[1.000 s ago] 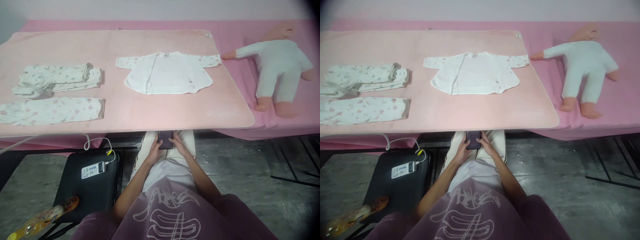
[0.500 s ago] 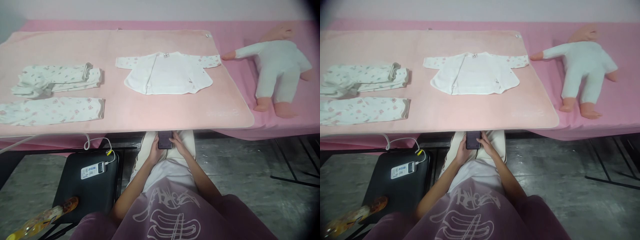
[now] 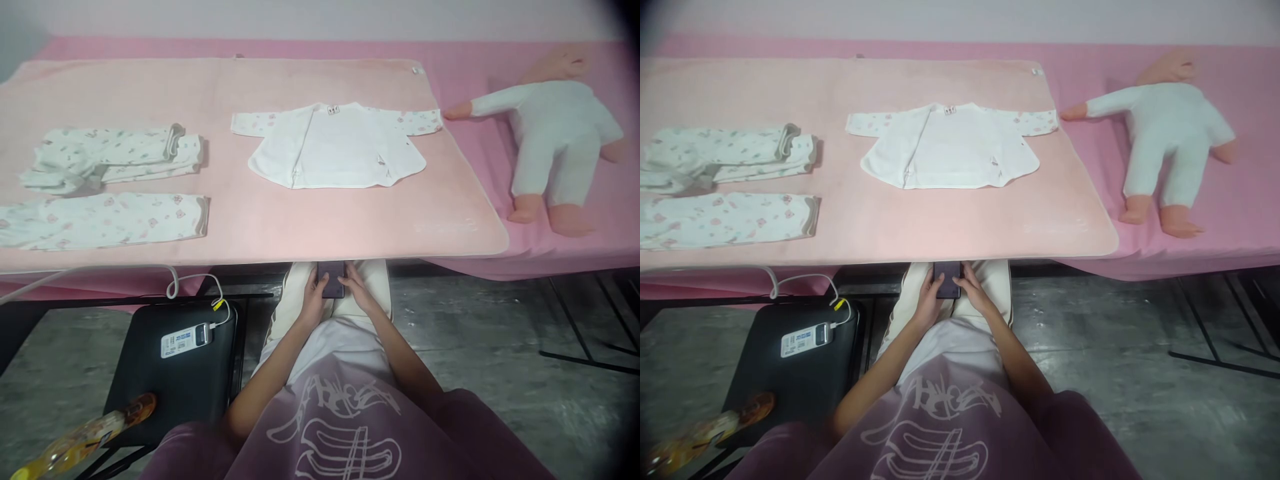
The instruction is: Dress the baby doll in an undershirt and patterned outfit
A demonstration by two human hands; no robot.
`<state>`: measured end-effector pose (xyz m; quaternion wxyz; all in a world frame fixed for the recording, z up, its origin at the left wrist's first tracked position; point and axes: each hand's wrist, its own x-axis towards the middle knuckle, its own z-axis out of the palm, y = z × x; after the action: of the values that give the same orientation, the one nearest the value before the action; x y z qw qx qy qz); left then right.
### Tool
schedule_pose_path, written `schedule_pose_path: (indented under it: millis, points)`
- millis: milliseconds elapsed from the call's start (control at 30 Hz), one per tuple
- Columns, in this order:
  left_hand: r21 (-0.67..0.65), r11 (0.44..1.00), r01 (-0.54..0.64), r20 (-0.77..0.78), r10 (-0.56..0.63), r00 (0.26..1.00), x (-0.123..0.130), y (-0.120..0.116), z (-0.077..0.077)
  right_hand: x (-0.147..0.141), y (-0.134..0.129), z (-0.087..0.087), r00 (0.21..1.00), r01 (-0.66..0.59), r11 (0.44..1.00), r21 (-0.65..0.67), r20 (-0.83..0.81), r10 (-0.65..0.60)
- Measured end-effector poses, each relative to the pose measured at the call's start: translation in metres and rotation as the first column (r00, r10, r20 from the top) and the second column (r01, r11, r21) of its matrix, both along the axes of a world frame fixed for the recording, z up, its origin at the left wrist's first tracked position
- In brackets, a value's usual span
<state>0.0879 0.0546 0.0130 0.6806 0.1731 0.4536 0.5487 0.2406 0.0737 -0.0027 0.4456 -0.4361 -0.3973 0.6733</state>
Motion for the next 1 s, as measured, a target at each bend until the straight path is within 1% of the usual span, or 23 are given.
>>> schedule_pose_path:
  millis: [67,167,267,367,467,567,667,833,1000]
  points:
    - [0.010,1.000,0.029,0.037,-0.029,0.999,-0.003,0.000,0.000,0.000,0.001,-0.001,1.000,0.002,1.000,-0.005,0.005,-0.002]
    - [0.026,0.993,0.113,0.113,-0.116,0.987,-0.012,-0.002,0.000,0.001,0.003,-0.004,1.000,0.003,1.000,-0.016,0.013,-0.003]
    - [0.031,0.983,0.182,0.100,-0.185,0.978,-0.019,-0.006,-0.003,0.003,0.005,-0.007,1.000,-0.010,1.000,-0.013,0.007,0.010]
    - [0.028,0.982,0.187,0.031,-0.188,0.982,-0.022,-0.009,-0.008,0.003,0.005,-0.008,1.000,-0.014,1.000,0.002,-0.018,0.014]
    - [0.048,0.981,0.186,0.021,-0.187,0.982,-0.021,-0.010,-0.011,-0.001,0.004,-0.009,1.000,-0.004,0.999,0.039,-0.007,0.004]
    - [0.083,0.974,0.211,0.048,-0.215,0.975,-0.021,-0.010,-0.011,-0.006,0.002,-0.010,0.999,0.011,0.997,0.070,0.042,-0.014]
    - [0.088,0.970,0.225,0.046,-0.229,0.972,-0.021,-0.010,-0.010,-0.007,0.002,-0.011,0.997,0.011,0.997,0.073,0.072,-0.016]
    - [0.056,0.973,0.222,0.022,-0.224,0.974,-0.022,-0.010,-0.009,0.001,0.003,-0.007,0.999,-0.010,0.998,0.056,0.037,0.008]
    - [0.061,0.974,0.216,0.031,-0.219,0.975,-0.021,-0.010,-0.008,0.003,0.002,-0.003,0.997,-0.061,0.995,0.074,0.040,0.059]
